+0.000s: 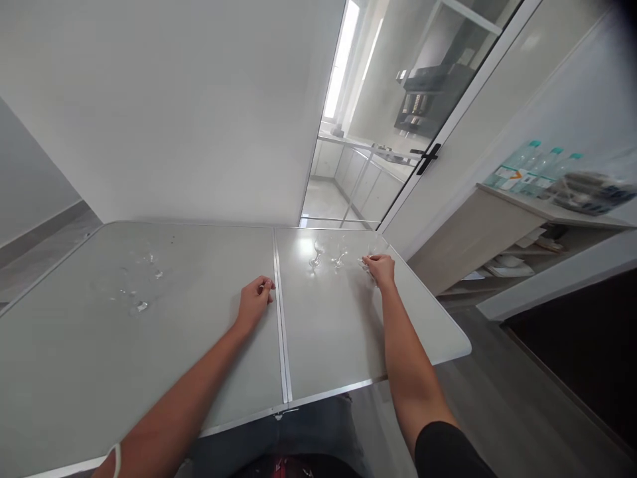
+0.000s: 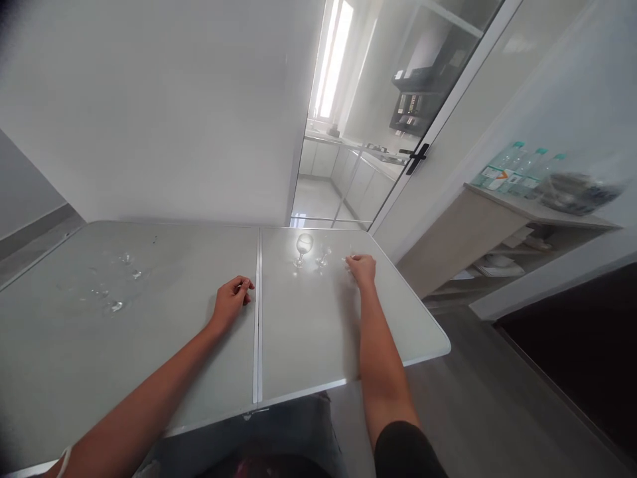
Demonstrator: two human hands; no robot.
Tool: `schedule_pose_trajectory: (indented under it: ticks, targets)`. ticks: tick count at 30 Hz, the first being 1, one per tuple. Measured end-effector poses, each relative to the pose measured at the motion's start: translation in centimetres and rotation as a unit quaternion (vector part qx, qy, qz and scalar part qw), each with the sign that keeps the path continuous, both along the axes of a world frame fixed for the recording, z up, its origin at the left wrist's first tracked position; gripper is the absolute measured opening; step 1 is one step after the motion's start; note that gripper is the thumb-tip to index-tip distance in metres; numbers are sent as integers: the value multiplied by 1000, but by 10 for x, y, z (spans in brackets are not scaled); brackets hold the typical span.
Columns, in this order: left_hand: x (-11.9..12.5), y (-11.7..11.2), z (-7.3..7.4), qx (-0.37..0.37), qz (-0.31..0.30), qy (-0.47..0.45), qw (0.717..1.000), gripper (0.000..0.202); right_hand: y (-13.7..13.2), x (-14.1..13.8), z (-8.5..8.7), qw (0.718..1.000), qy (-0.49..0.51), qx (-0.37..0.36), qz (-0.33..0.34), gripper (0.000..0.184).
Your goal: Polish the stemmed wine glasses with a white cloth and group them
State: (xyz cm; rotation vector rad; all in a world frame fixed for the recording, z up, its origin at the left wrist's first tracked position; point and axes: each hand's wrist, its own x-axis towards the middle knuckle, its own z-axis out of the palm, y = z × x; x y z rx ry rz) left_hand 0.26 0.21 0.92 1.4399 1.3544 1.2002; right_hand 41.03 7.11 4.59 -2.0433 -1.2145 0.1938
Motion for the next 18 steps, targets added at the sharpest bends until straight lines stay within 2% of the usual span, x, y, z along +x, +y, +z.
schedule_pose_trajectory:
  ticks: [4,8,14,18]
  targets:
    - [0,0,1,-2,2,3,1000,30,15,10,-25,999,2,-42,3,24]
    - [0,-2,2,-4,4,5,1000,30,24,11,-32,998,-1,-64,-1,28]
    - [-1,6,-7,7,2,-7,1000,28,24,2,-17,996,-8,-83,-1,26]
    - [3,2,-11,26,14,-13,999,25,4,-9,-2,996,5,-92,11,30]
